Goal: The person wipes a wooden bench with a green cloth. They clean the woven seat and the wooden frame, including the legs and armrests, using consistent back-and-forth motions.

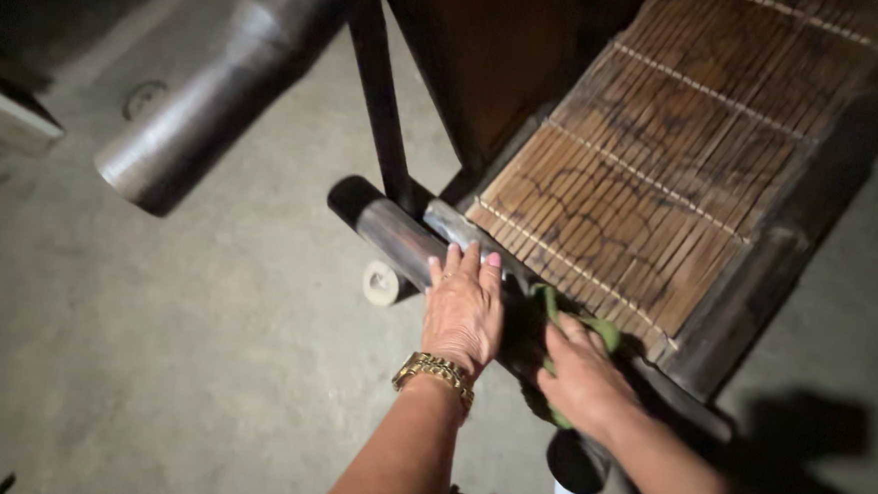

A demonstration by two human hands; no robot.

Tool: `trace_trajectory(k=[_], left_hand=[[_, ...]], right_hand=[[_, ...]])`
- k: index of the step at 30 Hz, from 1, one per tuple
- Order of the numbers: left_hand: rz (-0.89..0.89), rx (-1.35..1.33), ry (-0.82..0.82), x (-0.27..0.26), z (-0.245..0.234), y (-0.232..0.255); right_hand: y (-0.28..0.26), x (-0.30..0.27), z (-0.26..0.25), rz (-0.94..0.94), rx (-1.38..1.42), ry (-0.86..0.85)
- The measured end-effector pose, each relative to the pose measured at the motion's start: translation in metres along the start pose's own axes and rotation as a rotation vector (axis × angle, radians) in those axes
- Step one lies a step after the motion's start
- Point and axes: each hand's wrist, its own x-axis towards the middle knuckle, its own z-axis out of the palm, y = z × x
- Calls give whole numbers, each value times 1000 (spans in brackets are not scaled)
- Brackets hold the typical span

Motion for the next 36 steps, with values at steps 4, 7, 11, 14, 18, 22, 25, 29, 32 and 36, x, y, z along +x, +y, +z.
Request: trace_trajectory(k=[4,7,11,14,18,22,25,29,32,36], left_hand=[[-59,-60,-95,-13,23,-4],[-41,-60,-124,-16,36,-10],[-45,-90,-82,-18,44,-11],[-108,-147,-43,-21,42,-8],[-174,-54,1,-16,39,-10],[-124,-8,35,-13,40,-21],[-112,-66,76,-15,45,-23],[-129,-121,112,-14,50,-22],[-128,-143,145,-12,56,-22],[-144,-191,180,-10,58,-22]], right_hand=[[26,-17,2,12,42,55],[22,-8,12,-65,24,169],[-12,26,7,-156,155,144],[-39,56,-1,-231,215,88],[-35,56,5,-422,121,176],[-15,21,5,-434,65,159],[-12,4,-5,-419,32,143],[-28,19,-9,-395,67,130],[-36,37,-8,-414,108,111],[-21,33,-3,-529,47,173]])
